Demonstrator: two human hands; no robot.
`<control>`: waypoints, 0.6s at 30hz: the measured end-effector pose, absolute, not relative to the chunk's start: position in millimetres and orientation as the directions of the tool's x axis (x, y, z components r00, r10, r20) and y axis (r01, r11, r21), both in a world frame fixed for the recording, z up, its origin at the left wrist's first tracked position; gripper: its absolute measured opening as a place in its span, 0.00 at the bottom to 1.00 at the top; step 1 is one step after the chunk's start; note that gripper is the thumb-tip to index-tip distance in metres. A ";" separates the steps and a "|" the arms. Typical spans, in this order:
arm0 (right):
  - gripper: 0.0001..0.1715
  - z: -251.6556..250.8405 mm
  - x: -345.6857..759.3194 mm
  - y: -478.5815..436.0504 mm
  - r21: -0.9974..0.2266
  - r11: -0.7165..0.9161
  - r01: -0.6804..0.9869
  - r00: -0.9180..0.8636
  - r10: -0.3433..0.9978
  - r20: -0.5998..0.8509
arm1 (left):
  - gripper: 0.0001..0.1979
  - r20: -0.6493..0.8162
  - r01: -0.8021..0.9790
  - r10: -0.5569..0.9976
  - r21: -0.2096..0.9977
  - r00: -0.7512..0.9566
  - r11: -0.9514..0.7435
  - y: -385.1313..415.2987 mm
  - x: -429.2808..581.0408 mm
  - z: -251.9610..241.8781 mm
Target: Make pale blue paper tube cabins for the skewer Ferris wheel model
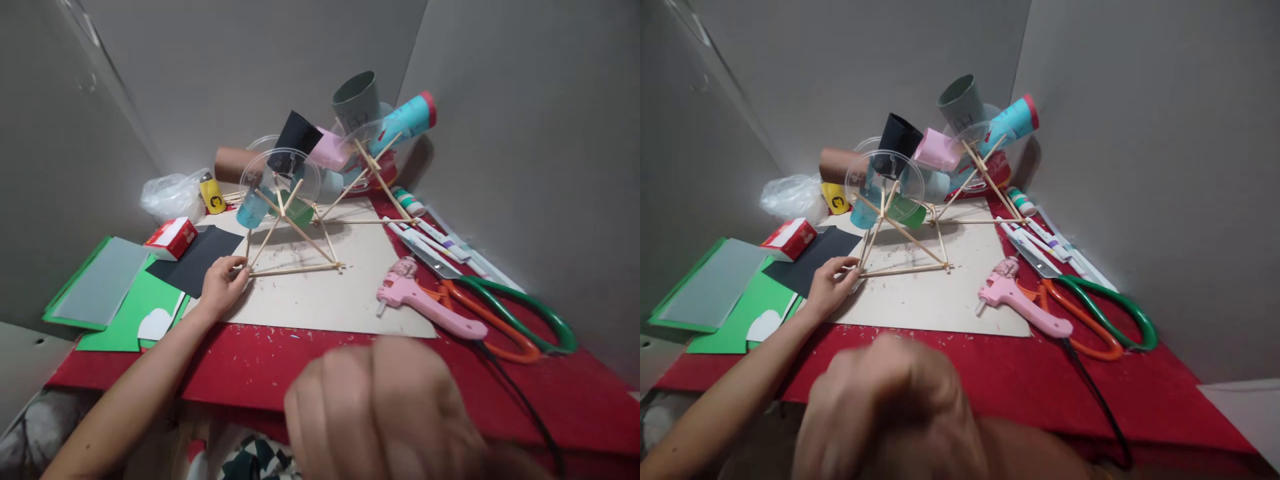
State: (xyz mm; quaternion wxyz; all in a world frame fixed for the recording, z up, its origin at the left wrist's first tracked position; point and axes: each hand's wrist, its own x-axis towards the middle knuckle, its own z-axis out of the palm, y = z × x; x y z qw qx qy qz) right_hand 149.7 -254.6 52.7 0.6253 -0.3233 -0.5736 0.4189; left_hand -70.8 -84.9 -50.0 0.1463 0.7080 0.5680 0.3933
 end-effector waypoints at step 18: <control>0.11 41.2 136.6 -133.6 -0.734 0.443 -0.515 0.433 0.874 0.223 | 0.10 0.441 0.805 0.878 0.444 0.186 -0.393 -82.5 -82.1 -59.5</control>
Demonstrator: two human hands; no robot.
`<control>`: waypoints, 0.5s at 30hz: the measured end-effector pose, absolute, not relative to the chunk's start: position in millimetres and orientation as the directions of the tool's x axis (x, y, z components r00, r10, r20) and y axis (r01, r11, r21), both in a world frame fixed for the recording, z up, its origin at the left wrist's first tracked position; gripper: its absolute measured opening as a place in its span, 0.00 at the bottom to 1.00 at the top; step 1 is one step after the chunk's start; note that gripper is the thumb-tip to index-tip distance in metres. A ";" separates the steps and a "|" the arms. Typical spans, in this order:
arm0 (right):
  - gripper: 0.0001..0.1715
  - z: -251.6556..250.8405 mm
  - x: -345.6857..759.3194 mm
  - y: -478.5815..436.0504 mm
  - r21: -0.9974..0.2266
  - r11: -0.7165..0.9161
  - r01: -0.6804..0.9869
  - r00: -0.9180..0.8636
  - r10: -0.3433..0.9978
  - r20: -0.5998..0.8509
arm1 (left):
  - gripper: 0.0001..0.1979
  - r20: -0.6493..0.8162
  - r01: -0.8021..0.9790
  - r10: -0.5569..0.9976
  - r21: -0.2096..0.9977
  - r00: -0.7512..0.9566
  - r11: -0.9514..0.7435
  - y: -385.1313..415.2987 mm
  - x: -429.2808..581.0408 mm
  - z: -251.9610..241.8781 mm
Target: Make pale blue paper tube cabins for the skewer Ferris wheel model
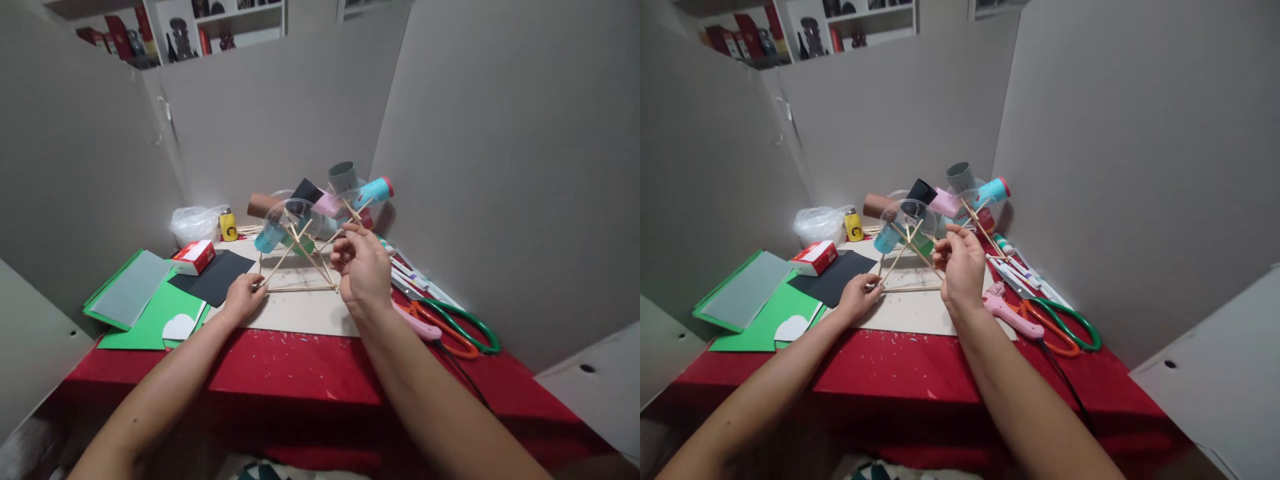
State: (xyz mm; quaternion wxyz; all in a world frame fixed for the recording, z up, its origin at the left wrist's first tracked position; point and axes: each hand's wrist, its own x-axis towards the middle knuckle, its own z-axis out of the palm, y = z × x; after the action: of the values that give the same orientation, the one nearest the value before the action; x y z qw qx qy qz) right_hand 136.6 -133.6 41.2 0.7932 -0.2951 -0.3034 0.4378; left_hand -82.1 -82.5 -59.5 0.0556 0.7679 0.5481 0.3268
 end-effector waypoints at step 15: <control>0.27 -6.7 107.4 -105.7 -0.841 0.210 -0.499 0.341 0.939 0.032 | 0.09 0.477 0.817 0.862 0.421 0.170 -0.394 -82.0 -77.5 -62.0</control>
State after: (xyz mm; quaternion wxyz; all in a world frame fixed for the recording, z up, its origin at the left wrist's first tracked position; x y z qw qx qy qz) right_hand 107.4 -105.7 -6.7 0.7231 -0.3844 -0.2864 0.4973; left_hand -77.5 -82.0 -62.0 0.0333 0.7641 0.5495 0.3363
